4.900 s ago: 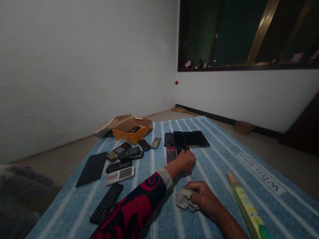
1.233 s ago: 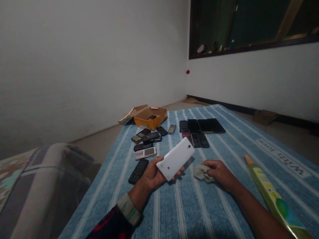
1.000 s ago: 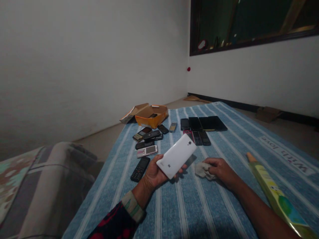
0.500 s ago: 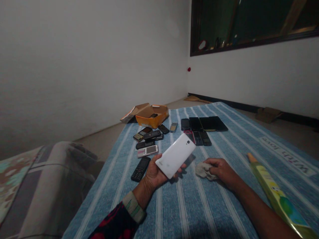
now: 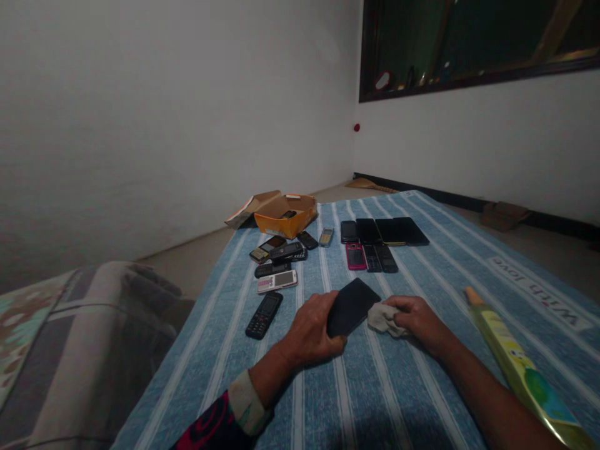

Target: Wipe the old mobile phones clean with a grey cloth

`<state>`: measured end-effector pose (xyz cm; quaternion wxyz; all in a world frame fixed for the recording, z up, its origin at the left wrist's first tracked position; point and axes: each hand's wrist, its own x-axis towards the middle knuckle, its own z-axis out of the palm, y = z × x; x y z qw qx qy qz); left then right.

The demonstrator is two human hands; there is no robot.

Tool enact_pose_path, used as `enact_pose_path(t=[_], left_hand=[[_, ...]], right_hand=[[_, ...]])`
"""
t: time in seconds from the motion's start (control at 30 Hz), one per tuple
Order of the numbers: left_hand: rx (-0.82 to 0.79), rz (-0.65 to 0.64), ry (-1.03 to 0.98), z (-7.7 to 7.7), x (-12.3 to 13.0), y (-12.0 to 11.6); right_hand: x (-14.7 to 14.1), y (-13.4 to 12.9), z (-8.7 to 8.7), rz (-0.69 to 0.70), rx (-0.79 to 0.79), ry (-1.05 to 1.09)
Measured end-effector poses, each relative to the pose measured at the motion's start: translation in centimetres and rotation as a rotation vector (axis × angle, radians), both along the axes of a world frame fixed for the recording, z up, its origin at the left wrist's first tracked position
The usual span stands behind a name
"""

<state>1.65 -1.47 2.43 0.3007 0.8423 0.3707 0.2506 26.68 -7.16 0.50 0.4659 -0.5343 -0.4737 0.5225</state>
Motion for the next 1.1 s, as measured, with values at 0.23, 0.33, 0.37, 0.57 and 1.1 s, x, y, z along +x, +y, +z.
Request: enact_pose_path(t=[0.23, 0.33, 0.37, 0.57, 1.1], left_hand=[[0.008, -0.007, -0.029, -1.4, 0.2, -1.1], [-0.072, 0.006, -0.099, -1.9, -0.1, -0.9], [-0.091, 0.005, -0.125, -2.1, -0.2, -0.8], [-0.097, 0.052, -0.109, -1.8, -1.6, -1.0], [0.198, 0.12, 0.05, -3.0, -2.5, -1.6]], right_hand=[[0.3, 0.3, -0.9, -0.292, 0.036, -0.015], [-0.1, 0.5, -1.3, -0.453, 0.213, -0.25], [-0.4, 0.6, -1.5, -0.457, 0.303, -0.352], [-3.1, 0.5, -3.7, -0.283, 0.662, -0.921], [-10.7, -1.8, -5.6, 0.022, 0.997, -1.155]])
